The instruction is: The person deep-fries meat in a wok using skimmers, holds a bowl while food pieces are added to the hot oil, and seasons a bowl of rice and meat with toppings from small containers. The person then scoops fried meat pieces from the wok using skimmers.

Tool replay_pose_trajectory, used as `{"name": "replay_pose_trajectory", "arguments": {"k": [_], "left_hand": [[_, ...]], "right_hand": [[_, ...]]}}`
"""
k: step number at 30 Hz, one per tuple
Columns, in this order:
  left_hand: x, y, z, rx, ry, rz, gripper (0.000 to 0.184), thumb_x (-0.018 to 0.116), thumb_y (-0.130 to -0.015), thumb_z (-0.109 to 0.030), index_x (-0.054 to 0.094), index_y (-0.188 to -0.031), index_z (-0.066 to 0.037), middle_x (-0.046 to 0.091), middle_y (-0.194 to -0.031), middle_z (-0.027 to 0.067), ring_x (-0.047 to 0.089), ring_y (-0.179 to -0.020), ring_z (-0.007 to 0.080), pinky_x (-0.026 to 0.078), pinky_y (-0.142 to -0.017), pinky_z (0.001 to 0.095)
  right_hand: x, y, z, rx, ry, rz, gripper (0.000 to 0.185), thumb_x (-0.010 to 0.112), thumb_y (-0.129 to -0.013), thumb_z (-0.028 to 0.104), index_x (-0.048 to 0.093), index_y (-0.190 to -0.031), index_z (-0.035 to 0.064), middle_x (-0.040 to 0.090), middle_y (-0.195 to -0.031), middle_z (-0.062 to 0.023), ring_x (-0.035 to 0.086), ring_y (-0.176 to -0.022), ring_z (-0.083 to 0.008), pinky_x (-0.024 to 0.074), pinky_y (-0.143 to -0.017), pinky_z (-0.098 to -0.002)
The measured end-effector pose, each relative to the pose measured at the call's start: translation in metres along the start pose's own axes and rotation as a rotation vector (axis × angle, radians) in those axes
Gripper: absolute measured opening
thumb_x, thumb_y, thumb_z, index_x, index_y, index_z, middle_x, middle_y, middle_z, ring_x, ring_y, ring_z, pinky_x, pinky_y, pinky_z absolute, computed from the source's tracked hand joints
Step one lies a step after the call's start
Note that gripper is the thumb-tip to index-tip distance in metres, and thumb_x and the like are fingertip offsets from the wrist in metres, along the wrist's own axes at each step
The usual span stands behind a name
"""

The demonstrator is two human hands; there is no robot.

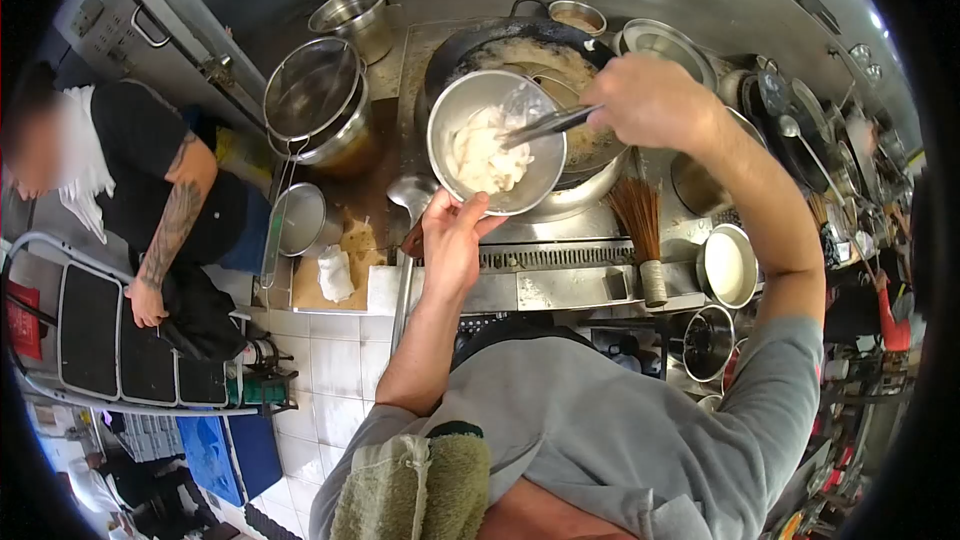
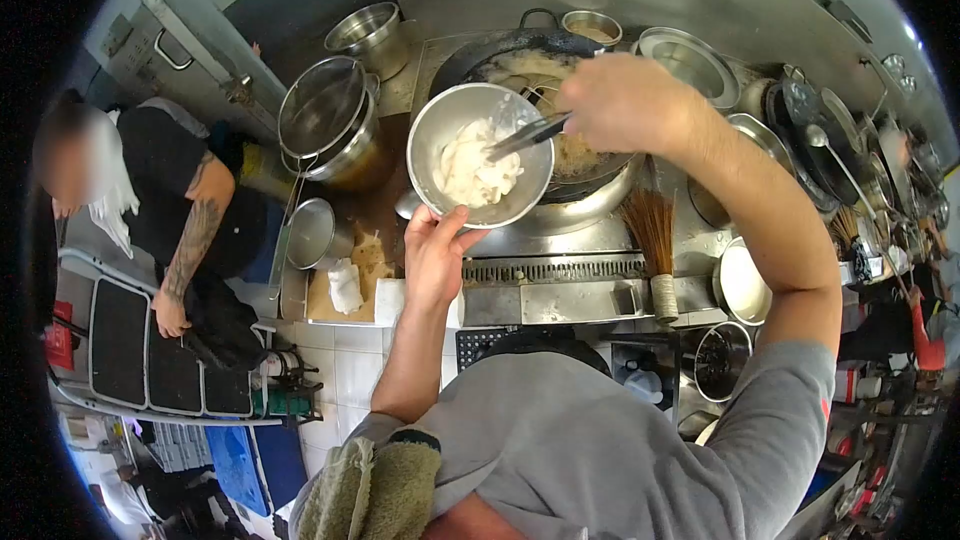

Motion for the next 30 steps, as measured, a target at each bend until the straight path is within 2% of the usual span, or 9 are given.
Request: {"name": "replay_pose_trajectory", "arguments": {"k": [5, 9, 11, 14, 16, 18, 23, 28, 30], "left_hand": [[-0.011, -0.010, 0.009, -0.006, 0.062, -0.026, 0.011, 0.058, -0.089, -0.003, 0.055, -0.099, -0.001, 0.062, -0.103, 0.0112, 0.063, -0.094, 0.0196, 0.058, -0.079, 0.0384], [-0.017, -0.013, 0.010, -0.033, 0.097, -0.059, 0.020, 0.056, -0.089, -0.003, 0.053, -0.109, 0.001, 0.060, -0.111, 0.0136, 0.061, -0.100, 0.0224, 0.057, -0.082, 0.0404], [-0.016, -0.011, 0.009, -0.045, 0.096, -0.062, 0.022, 0.055, -0.090, -0.003, 0.052, -0.111, 0.002, 0.059, -0.113, 0.0145, 0.060, -0.103, 0.0232, 0.057, -0.083, 0.0411], [-0.022, -0.002, 0.003, -0.045, 0.100, -0.099, 0.022, 0.053, -0.090, -0.004, 0.052, -0.112, 0.001, 0.058, -0.114, 0.0145, 0.059, -0.104, 0.0234, 0.056, -0.084, 0.0416], [-0.027, 0.006, -0.001, -0.044, 0.094, -0.107, 0.022, 0.053, -0.090, -0.004, 0.052, -0.112, 0.001, 0.058, -0.115, 0.0145, 0.059, -0.104, 0.0231, 0.056, -0.082, 0.0406], [-0.036, 0.014, -0.003, -0.040, 0.074, -0.142, 0.020, 0.052, -0.091, -0.004, 0.053, -0.110, 0.000, 0.059, -0.113, 0.0137, 0.061, -0.101, 0.0220, 0.056, -0.078, 0.0383], [-0.048, 0.027, -0.013, -0.038, 0.069, -0.200, 0.017, 0.054, -0.090, -0.005, 0.055, -0.106, 0.000, 0.062, -0.106, 0.0122, 0.063, -0.094, 0.0208, 0.057, -0.076, 0.0371], [-0.059, 0.032, -0.025, -0.011, 0.055, -0.170, 0.016, 0.054, -0.090, -0.003, 0.055, -0.105, 0.000, 0.062, -0.107, 0.0144, 0.063, -0.095, 0.0216, 0.057, -0.076, 0.0377], [-0.056, 0.033, -0.029, -0.016, 0.067, -0.168, 0.016, 0.053, -0.090, -0.003, 0.055, -0.106, 0.000, 0.062, -0.107, 0.0146, 0.063, -0.096, 0.0220, 0.057, -0.077, 0.0384]], "right_hand": [[-0.054, 0.018, -0.049, 0.172, -0.079, -0.198, 0.021, 0.067, -0.079, 0.019, 0.068, -0.093, 0.0048, 0.065, -0.081, -0.0164, 0.060, -0.082, -0.0361, 0.0480, -0.073, -0.0434], [-0.080, 0.005, -0.086, 0.162, -0.145, -0.260, 0.023, 0.067, -0.079, 0.019, 0.068, -0.096, 0.0040, 0.065, -0.083, -0.0175, 0.060, -0.082, -0.0368, 0.0479, -0.073, -0.0424], [-0.088, -0.006, -0.111, 0.228, -0.100, -0.334, 0.028, 0.064, -0.083, 0.023, 0.068, -0.103, 0.0043, 0.067, -0.096, -0.0165, 0.064, -0.091, -0.0324, 0.0497, -0.078, -0.0406], [-0.069, -0.044, -0.127, 0.244, -0.024, -0.361, 0.032, 0.064, -0.083, 0.029, 0.067, -0.104, 0.0050, 0.067, -0.098, -0.0165, 0.063, -0.095, -0.0311, 0.0500, -0.082, -0.0410], [-0.016, -0.097, -0.151, 0.303, -0.082, -0.177, 0.033, 0.064, -0.082, 0.031, 0.067, -0.104, 0.0066, 0.067, -0.103, -0.0152, 0.063, -0.098, -0.0308, 0.0500, -0.086, -0.0412], [0.017, -0.126, -0.141, 0.403, -0.086, -0.039, 0.030, 0.061, -0.083, 0.027, 0.067, -0.104, 0.0066, 0.066, -0.107, -0.0143, 0.062, -0.103, -0.0318, 0.0496, -0.089, -0.0410], [0.077, -0.168, -0.142, 0.565, -0.188, -0.064, 0.030, 0.052, -0.081, 0.015, 0.067, -0.105, 0.0045, 0.064, -0.113, -0.0182, 0.061, -0.107, -0.0348, 0.0487, -0.091, -0.0427], [0.053, -0.147, -0.204, 0.582, -0.213, -0.099, 0.030, 0.054, -0.082, 0.019, 0.067, -0.106, 0.0045, 0.064, -0.110, -0.0194, 0.061, -0.105, -0.0349, 0.0502, -0.088, -0.0445], [0.043, -0.121, -0.234, 0.562, -0.141, -0.209, 0.029, 0.061, -0.079, 0.023, 0.067, -0.093, -0.0015, 0.065, -0.100, -0.0229, 0.063, -0.097, -0.0363, 0.0503, -0.084, -0.0450]]}}
Point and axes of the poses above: each hand's wrist, its own y-axis away from the middle knuckle, its own x-axis out of the palm, z = x × y, the point moved 10 cm from there along -y, towards the middle knuckle
